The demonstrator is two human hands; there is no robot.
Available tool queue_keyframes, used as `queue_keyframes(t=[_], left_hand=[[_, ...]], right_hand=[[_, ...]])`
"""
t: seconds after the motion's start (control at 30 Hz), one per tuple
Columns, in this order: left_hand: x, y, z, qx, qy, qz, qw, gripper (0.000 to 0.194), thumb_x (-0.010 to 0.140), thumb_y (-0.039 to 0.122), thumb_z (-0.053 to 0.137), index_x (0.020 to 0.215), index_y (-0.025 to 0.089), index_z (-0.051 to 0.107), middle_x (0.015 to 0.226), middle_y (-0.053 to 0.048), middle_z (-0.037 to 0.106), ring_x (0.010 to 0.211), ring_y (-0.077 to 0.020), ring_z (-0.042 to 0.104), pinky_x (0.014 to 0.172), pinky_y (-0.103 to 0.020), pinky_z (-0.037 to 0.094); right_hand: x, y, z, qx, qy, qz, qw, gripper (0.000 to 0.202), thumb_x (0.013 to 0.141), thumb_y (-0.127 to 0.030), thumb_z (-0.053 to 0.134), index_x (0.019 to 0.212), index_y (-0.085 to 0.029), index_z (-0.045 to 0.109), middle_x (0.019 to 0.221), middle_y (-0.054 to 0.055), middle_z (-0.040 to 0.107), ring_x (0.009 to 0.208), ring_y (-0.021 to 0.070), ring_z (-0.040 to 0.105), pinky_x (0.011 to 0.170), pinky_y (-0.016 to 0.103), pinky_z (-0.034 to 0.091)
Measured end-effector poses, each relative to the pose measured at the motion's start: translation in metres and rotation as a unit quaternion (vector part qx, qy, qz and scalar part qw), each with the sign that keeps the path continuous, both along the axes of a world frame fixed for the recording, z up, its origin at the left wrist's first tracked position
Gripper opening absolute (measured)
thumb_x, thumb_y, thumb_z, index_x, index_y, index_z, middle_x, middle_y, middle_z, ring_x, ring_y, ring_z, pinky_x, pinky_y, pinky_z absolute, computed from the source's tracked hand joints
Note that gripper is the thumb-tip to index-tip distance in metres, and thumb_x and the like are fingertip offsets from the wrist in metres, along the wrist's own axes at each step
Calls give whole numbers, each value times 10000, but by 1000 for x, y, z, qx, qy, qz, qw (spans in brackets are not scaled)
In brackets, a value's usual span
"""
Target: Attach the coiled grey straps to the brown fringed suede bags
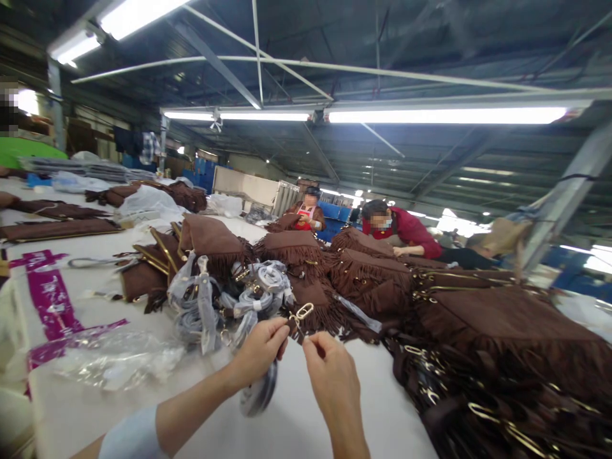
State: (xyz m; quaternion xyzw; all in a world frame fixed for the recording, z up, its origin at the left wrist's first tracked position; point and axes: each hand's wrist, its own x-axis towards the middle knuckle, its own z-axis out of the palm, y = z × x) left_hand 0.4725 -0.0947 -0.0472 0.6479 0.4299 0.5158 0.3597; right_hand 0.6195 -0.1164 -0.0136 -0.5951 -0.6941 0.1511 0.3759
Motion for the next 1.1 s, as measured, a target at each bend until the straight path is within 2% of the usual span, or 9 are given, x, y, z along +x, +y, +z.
queue_keyframes(t=[0.13,0.27,0.37,0.5,0.63,0.8,0.87,0.97,1.1], left_hand=[[0,-5,-3,48,84,48,994,302,896,270,370,611,189,429,539,20,482,559,-124,458,573,-255,296],[3,-11,-5,71,112,40,990,257,883,234,386,645,182,469,596,10,514,601,-128,468,591,-260,299],[6,-12,-8,52,40,-28,997,174,832,200,414,745,172,563,648,9,538,633,-124,490,607,-245,337],[9,-7,-9,-55,-121,-129,983,206,760,285,497,824,134,624,695,-6,547,643,-125,519,588,-237,392],[11,1,-4,-120,-154,-83,977,321,727,432,542,689,118,599,623,-7,520,573,-120,491,518,-237,388],[11,11,4,-104,-160,-87,978,225,638,351,611,623,131,563,548,23,493,501,-96,437,498,-230,342],[7,15,7,-77,-119,-75,987,191,648,314,598,591,137,555,537,23,487,515,-101,432,511,-234,324],[-1,18,15,35,8,2,999,154,700,228,548,570,147,567,589,5,531,611,-126,471,594,-247,344],[-2,10,37,170,97,54,979,212,792,186,526,584,164,559,679,-9,549,704,-140,495,662,-255,355]], right_hand=[[-2,1,-3,7,-32,-11,999,258,782,-384,440,630,-242,594,639,30,634,640,223,539,597,329,324],[-4,3,-7,27,-14,12,999,271,809,-379,451,621,-238,585,628,25,637,622,212,535,593,322,321],[-5,4,-9,32,-3,28,999,272,822,-370,448,628,-233,581,643,28,642,639,214,546,608,319,333],[-3,4,-11,23,-18,37,999,269,824,-345,448,603,-232,552,619,20,622,625,209,535,600,313,332],[-2,6,-14,19,-25,51,998,282,828,-340,463,574,-229,517,610,16,619,613,201,526,583,304,324],[1,9,-18,48,-16,56,997,292,824,-316,478,553,-225,537,590,16,628,582,191,524,554,297,304],[3,9,-16,52,-6,48,997,289,824,-316,484,560,-225,560,585,17,630,579,193,533,555,298,316],[4,8,-10,75,35,11,997,238,829,-351,502,668,-226,625,644,21,658,618,204,560,597,303,363],[-1,6,-2,163,86,17,983,209,832,-384,531,752,-220,633,733,34,667,685,205,571,659,297,410]])
